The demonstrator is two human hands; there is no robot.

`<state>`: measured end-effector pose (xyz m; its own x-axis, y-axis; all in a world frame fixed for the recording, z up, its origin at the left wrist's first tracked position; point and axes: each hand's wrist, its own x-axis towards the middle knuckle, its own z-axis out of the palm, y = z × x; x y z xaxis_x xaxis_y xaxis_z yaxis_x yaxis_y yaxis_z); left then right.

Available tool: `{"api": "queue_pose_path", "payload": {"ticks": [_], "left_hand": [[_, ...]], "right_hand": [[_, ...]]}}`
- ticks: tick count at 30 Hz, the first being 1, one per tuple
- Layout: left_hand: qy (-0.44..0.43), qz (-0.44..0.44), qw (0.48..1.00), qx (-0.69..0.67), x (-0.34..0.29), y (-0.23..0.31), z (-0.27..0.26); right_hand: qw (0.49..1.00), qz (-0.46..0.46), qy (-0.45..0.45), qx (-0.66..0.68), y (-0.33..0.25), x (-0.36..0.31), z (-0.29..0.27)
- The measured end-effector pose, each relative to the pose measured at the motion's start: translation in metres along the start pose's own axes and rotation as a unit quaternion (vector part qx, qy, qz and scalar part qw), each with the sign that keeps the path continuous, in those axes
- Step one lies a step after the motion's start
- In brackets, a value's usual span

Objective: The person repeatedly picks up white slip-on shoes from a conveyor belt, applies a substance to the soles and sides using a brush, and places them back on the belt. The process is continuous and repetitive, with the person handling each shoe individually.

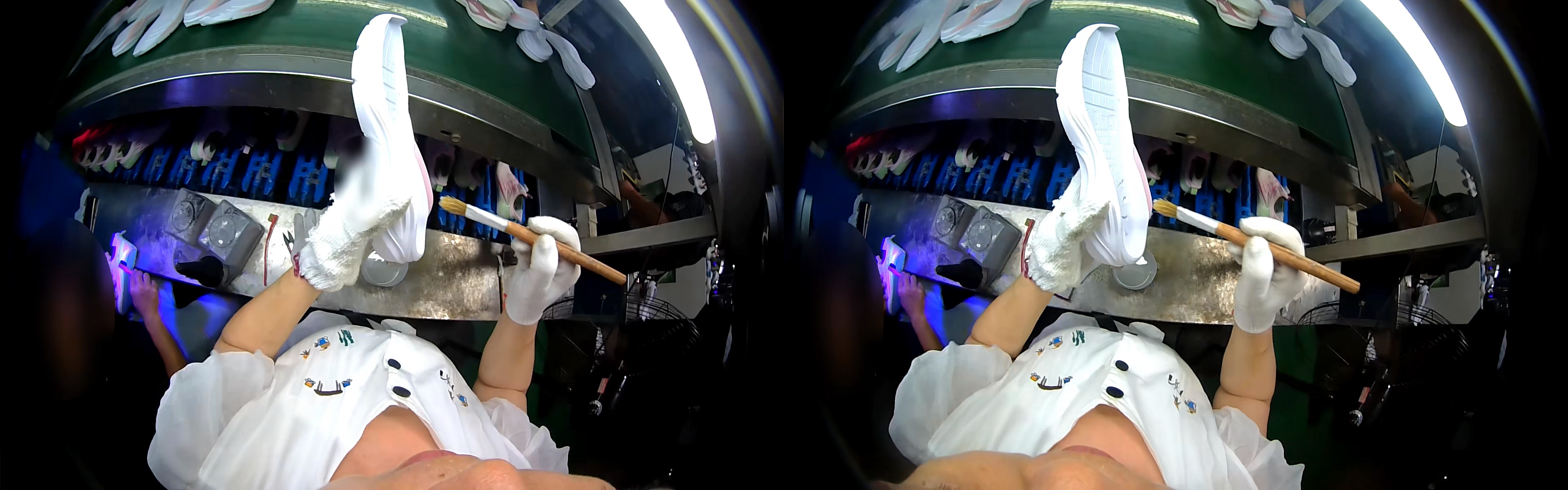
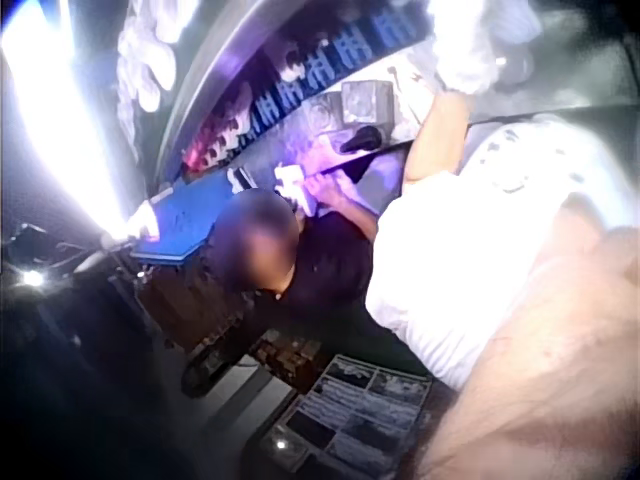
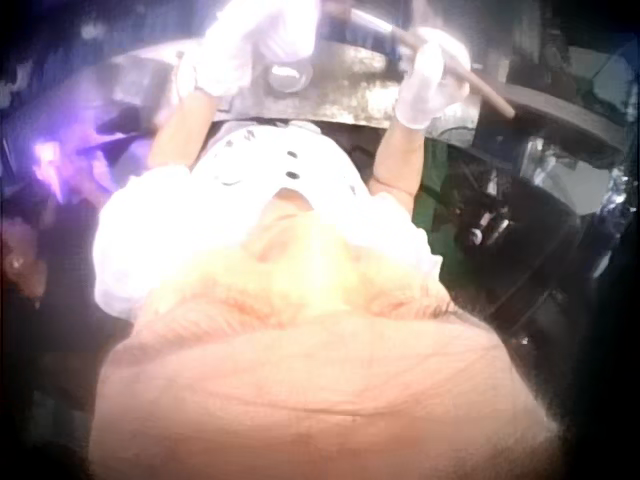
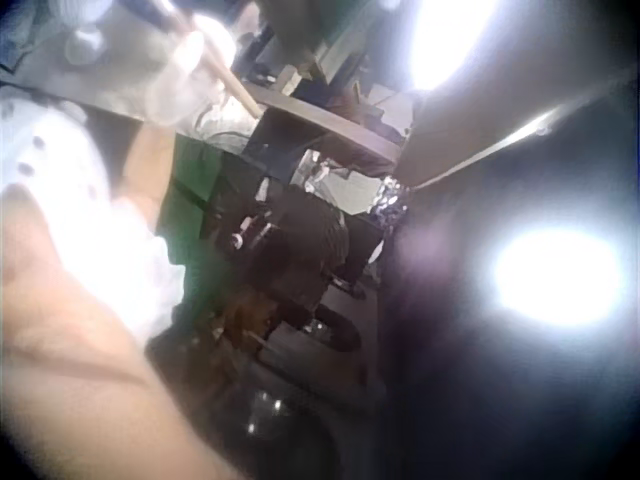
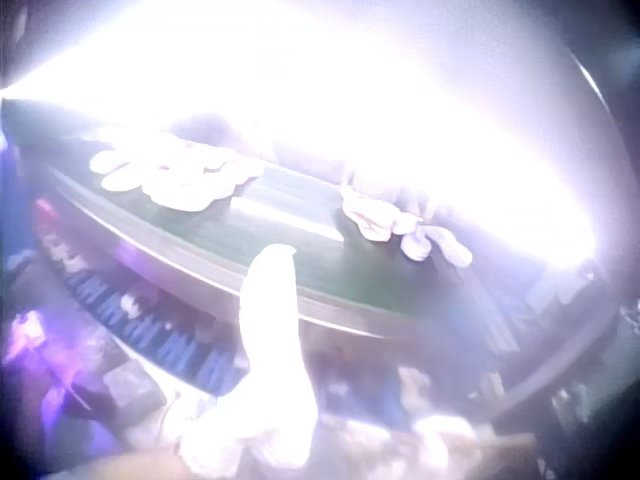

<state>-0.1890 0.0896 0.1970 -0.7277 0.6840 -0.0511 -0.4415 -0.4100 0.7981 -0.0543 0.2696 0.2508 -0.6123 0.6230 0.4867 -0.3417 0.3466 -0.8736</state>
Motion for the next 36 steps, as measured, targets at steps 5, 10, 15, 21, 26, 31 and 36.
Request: {"api": "queue_pose_path", "payload": {"ticks": [5,10,15,21,26,31,36], "left_hand": [[-0.005,-0.006,0.998,0.057,-0.011,0.001,0.006],[-0.027,0.008,0.999,0.040,-0.020,-0.006,0.006],[-0.019,-0.022,0.999,0.026,-0.027,-0.013,0.003],[-0.014,-0.050,0.998,-0.022,-0.030,-0.012,0.004],[0.007,-0.058,0.997,-0.048,-0.031,-0.004,0.004],[0.031,-0.044,0.994,-0.094,-0.027,0.003,0.001],[0.063,-0.039,0.984,-0.162,-0.030,0.007,-0.003]], "right_hand": [[0.995,-0.013,-0.080,-0.060,0.002,0.001,0.011],[0.986,-0.045,-0.123,-0.107,0.005,0.009,0.012],[0.984,-0.086,-0.119,-0.101,0.009,0.022,0.023],[0.983,-0.104,-0.109,-0.103,0.011,0.030,0.031],[0.951,-0.180,-0.162,-0.193,0.004,0.023,0.032],[0.945,-0.181,-0.177,-0.206,-0.009,0.018,0.031],[0.938,-0.204,-0.193,-0.204,-0.018,0.012,0.027]]}}
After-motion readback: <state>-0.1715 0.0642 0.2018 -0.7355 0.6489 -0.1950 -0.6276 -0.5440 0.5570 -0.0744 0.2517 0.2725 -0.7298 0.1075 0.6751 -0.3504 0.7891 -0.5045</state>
